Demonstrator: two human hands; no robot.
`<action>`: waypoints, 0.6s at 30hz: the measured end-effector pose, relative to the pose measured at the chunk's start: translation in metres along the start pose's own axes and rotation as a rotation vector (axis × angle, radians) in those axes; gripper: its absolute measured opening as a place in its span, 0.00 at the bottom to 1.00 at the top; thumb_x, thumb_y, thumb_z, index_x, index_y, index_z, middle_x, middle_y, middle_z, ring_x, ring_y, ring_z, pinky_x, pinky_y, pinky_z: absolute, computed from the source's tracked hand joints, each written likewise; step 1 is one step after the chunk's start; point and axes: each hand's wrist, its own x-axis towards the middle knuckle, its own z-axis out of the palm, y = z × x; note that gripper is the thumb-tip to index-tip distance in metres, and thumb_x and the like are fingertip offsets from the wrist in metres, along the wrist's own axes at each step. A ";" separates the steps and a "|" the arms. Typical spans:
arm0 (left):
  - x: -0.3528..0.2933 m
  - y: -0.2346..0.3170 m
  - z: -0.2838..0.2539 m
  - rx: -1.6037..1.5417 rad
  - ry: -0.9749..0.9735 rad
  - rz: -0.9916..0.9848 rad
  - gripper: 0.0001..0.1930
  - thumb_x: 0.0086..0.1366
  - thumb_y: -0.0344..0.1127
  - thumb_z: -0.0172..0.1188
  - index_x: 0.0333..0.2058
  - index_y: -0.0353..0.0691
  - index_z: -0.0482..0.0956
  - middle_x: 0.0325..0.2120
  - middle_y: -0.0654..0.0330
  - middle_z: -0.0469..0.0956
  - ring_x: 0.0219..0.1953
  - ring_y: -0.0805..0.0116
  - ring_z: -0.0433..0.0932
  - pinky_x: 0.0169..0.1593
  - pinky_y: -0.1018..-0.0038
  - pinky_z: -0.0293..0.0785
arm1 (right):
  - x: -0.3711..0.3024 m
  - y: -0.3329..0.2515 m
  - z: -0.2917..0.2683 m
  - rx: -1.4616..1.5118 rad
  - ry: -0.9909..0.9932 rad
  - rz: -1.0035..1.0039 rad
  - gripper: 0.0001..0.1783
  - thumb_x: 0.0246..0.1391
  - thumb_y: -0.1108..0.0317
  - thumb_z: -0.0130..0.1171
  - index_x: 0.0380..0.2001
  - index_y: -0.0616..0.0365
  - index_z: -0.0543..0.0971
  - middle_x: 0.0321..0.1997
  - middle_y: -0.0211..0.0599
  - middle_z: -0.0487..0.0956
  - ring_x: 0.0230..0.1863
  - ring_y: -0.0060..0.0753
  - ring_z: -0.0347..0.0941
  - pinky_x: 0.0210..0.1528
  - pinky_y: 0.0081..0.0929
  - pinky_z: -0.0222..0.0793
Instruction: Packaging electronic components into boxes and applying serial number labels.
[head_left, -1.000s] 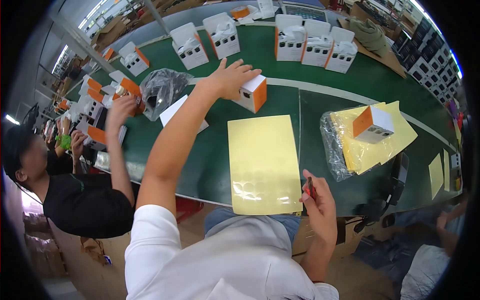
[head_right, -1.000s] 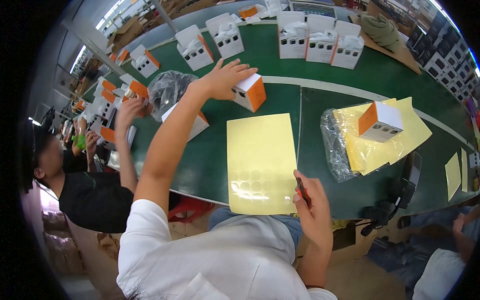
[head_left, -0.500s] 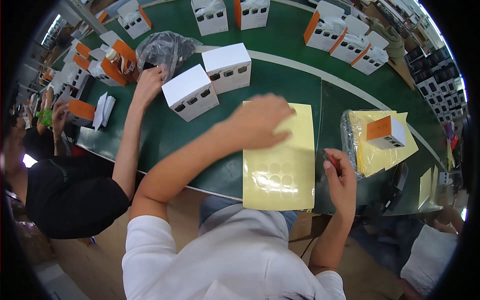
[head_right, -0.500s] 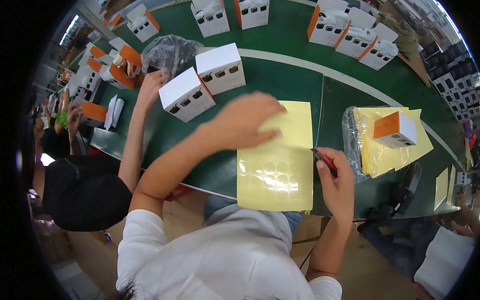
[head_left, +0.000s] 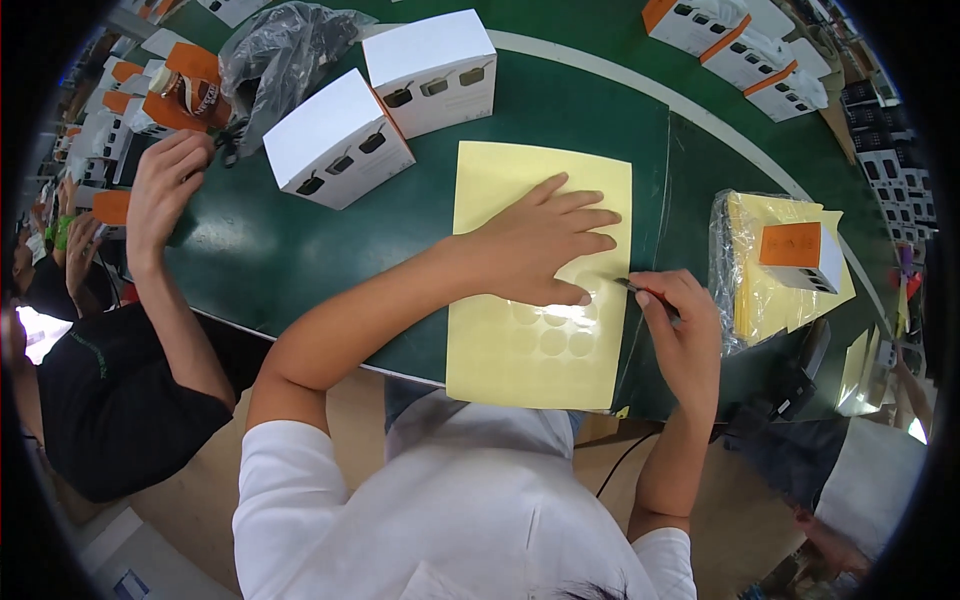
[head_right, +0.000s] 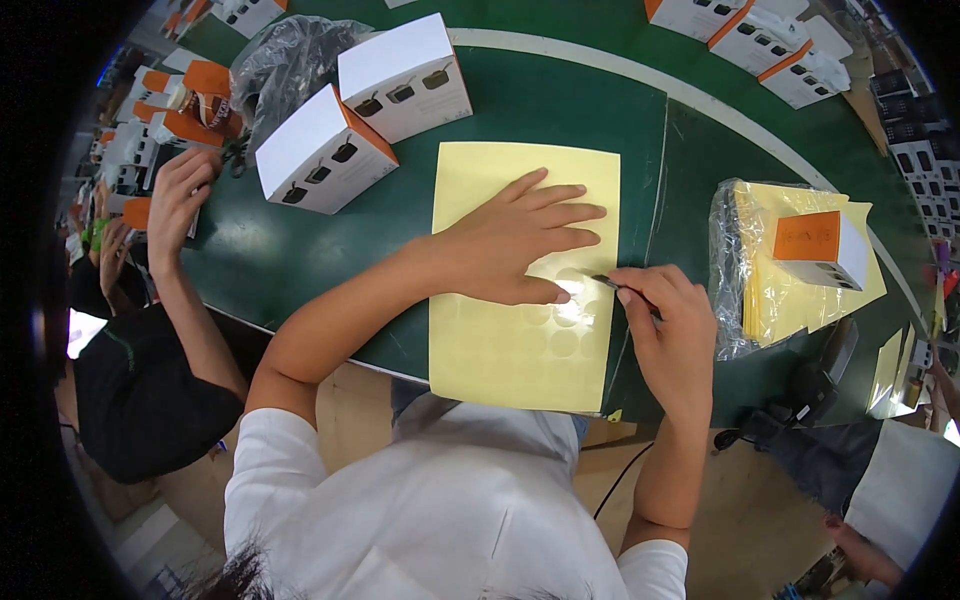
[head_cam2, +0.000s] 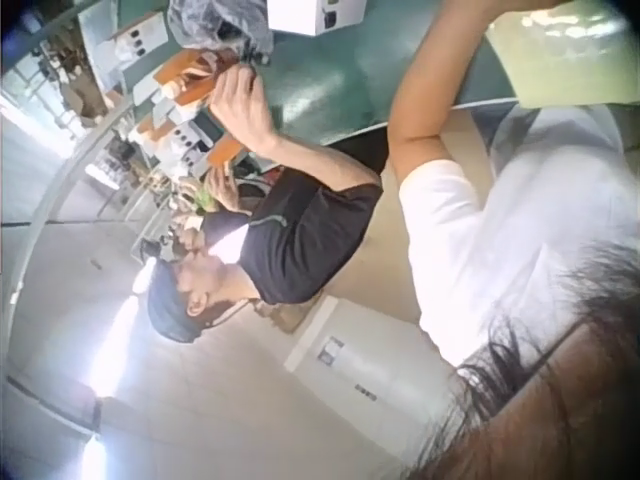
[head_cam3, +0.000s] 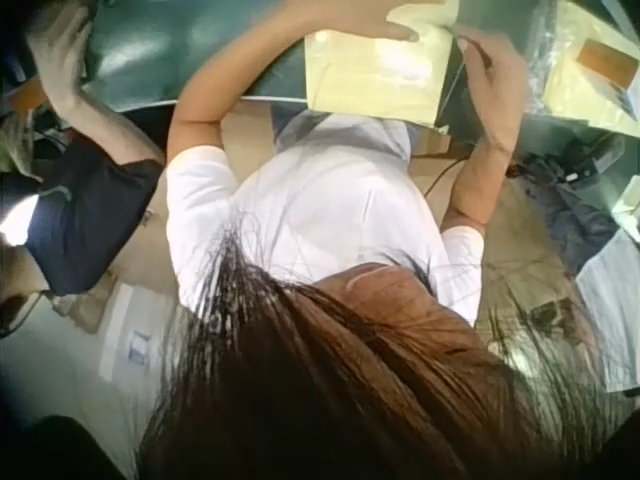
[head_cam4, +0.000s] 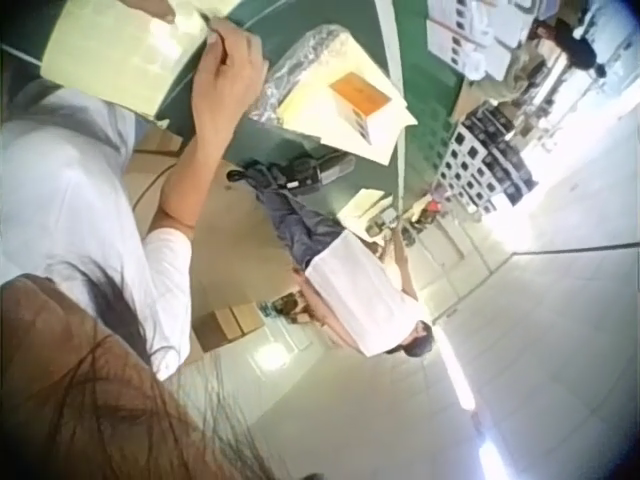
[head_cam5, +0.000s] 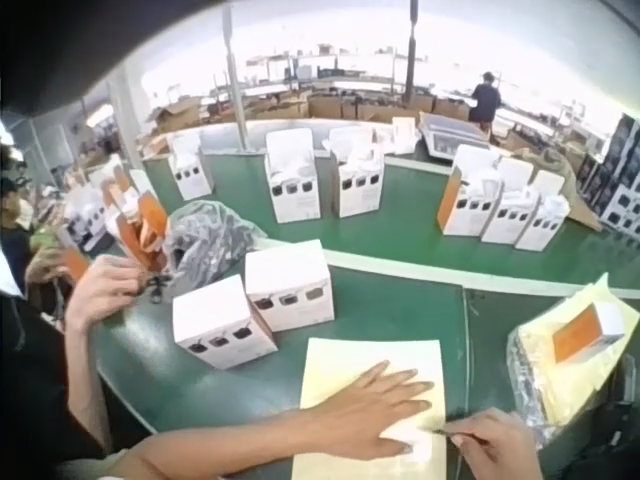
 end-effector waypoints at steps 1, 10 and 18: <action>0.000 -0.001 0.003 -0.009 -0.007 -0.002 0.36 0.58 0.55 0.69 0.63 0.48 0.73 0.70 0.58 0.62 0.75 0.53 0.53 0.77 0.49 0.41 | 0.003 0.000 0.004 -0.073 0.004 -0.021 0.08 0.57 0.75 0.62 0.40 0.53 0.85 0.35 0.31 0.80 0.31 0.34 0.73 0.38 0.30 0.64; -0.001 0.001 0.006 0.067 0.084 -0.005 0.36 0.56 0.64 0.67 0.58 0.49 0.78 0.68 0.62 0.66 0.73 0.58 0.57 0.76 0.48 0.43 | 0.018 0.003 0.016 -0.259 -0.031 0.004 0.06 0.54 0.72 0.66 0.36 0.49 0.86 0.32 0.26 0.78 0.28 0.31 0.71 0.37 0.31 0.59; -0.001 -0.001 0.007 0.078 0.117 0.009 0.37 0.55 0.64 0.68 0.58 0.49 0.76 0.67 0.63 0.66 0.72 0.58 0.58 0.75 0.46 0.45 | 0.020 0.002 0.015 -0.297 -0.073 -0.004 0.06 0.52 0.73 0.66 0.35 0.49 0.86 0.30 0.27 0.78 0.29 0.32 0.72 0.36 0.32 0.58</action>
